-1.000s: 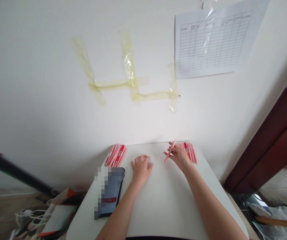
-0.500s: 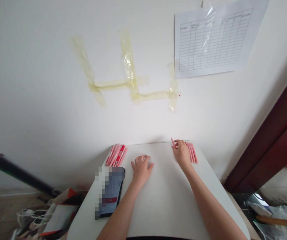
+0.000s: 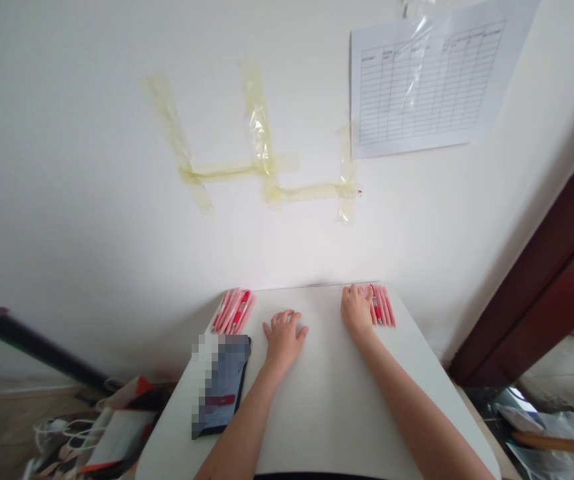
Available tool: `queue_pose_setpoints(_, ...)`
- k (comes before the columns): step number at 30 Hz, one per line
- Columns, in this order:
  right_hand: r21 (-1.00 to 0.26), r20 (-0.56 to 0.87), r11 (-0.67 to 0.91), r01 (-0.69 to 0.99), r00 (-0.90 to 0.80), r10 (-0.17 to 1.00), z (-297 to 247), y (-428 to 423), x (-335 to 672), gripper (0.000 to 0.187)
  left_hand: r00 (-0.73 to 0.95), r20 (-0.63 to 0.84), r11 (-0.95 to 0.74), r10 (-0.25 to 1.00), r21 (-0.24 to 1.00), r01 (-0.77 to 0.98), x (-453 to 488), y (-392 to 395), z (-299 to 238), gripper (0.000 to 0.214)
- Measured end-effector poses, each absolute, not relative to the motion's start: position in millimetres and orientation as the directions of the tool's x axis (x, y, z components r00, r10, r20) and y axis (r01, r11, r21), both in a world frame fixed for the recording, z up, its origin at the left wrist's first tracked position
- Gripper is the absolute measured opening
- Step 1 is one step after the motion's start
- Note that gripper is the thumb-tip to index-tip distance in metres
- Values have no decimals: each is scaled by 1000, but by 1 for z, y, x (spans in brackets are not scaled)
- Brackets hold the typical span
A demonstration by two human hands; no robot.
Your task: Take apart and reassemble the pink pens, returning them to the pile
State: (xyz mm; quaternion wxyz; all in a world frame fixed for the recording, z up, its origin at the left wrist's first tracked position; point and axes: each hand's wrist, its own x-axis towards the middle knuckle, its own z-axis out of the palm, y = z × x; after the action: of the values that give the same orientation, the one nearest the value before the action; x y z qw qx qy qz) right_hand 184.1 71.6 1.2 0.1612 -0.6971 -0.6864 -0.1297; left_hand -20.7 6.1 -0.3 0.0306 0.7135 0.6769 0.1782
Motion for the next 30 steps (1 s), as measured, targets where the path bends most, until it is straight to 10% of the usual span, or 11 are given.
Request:
queue_pose_setpoints(23, 14, 483, -6, 1000, -2, 876, 9, 62, 190, 27, 25, 232, -96, 972, 301, 949, -22, 6, 0, 36)
queue_pose_setpoints(30, -59, 523, 235, 970, -170, 835, 8, 57, 179, 31, 31, 238, -105, 971, 305, 946, -22, 5, 0, 36)
